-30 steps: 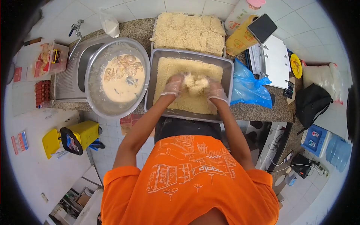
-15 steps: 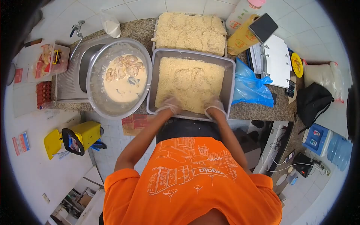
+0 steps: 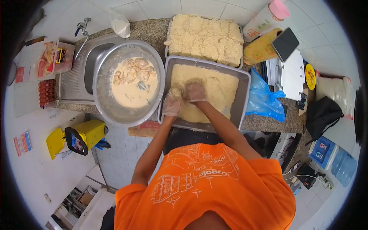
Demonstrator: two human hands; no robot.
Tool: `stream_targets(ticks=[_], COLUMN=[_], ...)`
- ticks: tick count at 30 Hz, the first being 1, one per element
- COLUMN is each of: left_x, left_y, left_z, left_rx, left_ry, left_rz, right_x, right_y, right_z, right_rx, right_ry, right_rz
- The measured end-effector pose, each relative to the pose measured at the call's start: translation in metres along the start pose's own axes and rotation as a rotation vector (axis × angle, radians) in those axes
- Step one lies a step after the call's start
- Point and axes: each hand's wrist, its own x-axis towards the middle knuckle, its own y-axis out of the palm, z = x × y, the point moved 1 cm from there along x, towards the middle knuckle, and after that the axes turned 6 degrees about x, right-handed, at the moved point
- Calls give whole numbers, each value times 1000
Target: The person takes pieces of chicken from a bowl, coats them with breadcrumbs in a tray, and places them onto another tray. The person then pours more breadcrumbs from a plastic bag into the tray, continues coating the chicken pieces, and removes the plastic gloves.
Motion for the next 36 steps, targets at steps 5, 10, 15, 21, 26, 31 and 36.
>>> stream_targets(ticks=[5, 10, 15, 21, 26, 31, 36], left_x=[0, -6, -2, -5, -6, -4, 5], left_y=[-2, -1, 1, -4, -11, -8, -2], left_z=[21, 8, -38, -27, -68, -69, -23], left_rx=[-403, -167, 159, 87, 476, 286, 176], left_ry=[-432, -390, -210, -140, -266, -288, -159], left_rz=[19, -3, -62, -93, 69, 61, 66], right_x=[15, -20, 46, -33, -79, -115, -90], right_y=[42, 50, 39, -1, -11, -76, -185], right_z=[-13, -1, -34, -46, -52, -36, -43], right_rx=[-180, -123, -53, -134, 141, 428, 539], right_ry=[-498, -420, -554, 20, -333, -421, -264], right_rz=[-786, -601, -313, -8, -88, -246, -343])
